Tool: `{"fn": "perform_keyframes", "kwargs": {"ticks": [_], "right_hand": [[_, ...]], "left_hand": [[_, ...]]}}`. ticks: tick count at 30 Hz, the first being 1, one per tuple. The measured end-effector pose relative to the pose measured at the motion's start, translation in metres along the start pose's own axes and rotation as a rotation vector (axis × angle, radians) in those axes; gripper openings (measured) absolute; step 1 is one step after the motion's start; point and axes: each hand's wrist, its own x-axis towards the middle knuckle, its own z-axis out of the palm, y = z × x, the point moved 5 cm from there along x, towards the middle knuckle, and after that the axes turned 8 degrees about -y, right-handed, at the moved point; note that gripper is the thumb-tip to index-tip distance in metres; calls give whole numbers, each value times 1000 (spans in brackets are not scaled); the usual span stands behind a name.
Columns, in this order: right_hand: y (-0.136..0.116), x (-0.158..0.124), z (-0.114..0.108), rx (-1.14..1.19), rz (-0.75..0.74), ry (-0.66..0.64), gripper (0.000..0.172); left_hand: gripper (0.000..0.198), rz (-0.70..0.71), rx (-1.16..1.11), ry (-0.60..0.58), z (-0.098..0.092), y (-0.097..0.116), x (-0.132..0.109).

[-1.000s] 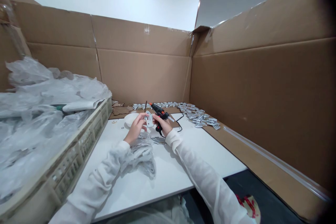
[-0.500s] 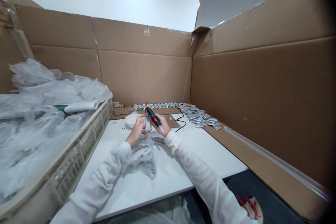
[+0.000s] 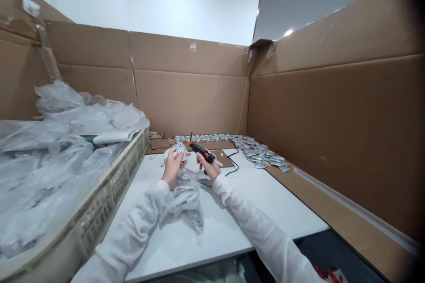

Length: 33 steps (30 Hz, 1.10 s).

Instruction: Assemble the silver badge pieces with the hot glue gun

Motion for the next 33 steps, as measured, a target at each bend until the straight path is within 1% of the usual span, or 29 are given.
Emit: {"fn": "perform_keyframes", "kwargs": {"ticks": [3, 7, 11, 18, 33], "right_hand": [[9, 0, 6, 33, 24, -29, 37], [14, -1, 8, 54, 38, -8, 39], [13, 0, 6, 24, 35, 11, 40], [15, 1, 4, -14, 29, 4, 41], [17, 0, 0, -96, 70, 84, 44]], "left_hand": [[23, -4, -27, 63, -5, 0, 0], [23, -42, 10, 70, -3, -3, -2], [27, -37, 54, 57, 0, -4, -3], [31, -13, 72, 30, 2, -3, -2], [36, 12, 66, 4, 3, -3, -4]]}}
